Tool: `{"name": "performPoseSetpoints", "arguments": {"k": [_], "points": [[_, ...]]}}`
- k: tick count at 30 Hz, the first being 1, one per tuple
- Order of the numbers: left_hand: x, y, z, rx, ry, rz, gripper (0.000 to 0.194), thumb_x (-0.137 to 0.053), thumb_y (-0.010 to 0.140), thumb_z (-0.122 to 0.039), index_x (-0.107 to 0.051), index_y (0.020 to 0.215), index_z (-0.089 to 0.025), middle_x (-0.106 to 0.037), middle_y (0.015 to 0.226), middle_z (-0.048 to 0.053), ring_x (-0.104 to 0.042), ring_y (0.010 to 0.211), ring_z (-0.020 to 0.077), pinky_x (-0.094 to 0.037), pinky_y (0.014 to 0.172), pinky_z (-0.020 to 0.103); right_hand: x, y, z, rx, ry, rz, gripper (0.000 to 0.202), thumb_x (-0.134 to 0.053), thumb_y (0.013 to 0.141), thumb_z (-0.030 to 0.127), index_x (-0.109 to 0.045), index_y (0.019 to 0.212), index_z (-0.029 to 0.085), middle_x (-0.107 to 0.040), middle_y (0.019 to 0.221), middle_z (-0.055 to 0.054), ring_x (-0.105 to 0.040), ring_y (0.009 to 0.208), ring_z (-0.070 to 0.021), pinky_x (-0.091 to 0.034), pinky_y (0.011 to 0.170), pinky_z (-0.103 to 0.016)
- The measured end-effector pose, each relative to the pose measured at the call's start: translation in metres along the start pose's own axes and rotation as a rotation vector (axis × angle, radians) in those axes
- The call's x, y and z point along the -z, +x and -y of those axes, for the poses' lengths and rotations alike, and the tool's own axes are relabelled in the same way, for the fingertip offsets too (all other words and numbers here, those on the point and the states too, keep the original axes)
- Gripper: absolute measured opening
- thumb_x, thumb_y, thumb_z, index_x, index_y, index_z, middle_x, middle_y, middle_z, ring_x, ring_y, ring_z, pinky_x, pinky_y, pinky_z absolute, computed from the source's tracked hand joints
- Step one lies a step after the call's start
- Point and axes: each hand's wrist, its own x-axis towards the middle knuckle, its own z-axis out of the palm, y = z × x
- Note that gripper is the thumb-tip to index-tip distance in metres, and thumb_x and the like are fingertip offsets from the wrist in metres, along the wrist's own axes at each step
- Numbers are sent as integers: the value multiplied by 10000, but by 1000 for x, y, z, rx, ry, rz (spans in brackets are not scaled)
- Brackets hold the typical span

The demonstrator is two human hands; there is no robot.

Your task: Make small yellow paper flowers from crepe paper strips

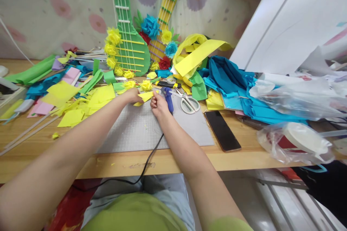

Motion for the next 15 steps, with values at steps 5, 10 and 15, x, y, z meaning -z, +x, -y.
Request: {"name": "performPoseSetpoints", "arguments": {"k": [5, 10, 15], "points": [[-7, 6, 11, -127, -168, -43, 196, -637, 592, -251, -634, 758, -146, -638, 731, 44, -585, 694, 184, -410, 607, 244, 0, 0, -3, 47, -76, 32, 282, -643, 718, 236, -385, 618, 180, -367, 446, 108, -263, 341, 5, -158, 298, -106], [-26, 6, 38, -210, -609, -285, 108, -576, 651, -222, -486, 625, -167, -565, 617, -12, -511, 585, 115, -361, 533, 212, -2, -2, -12, 148, -221, 46, 304, -654, 679, 290, -375, 612, 188, -379, 456, 105, -256, 349, -3, -136, 324, -137], [-47, -11, 49, -197, -1016, -224, 199, -582, 697, -276, -437, 793, -178, -602, 682, -6, -534, 557, 99, -383, 526, 205, -6, -11, -19, 334, -497, 144, 256, -636, 668, 341, -454, 587, 181, -379, 445, 96, -279, 386, -20, -200, 379, -162]]}}
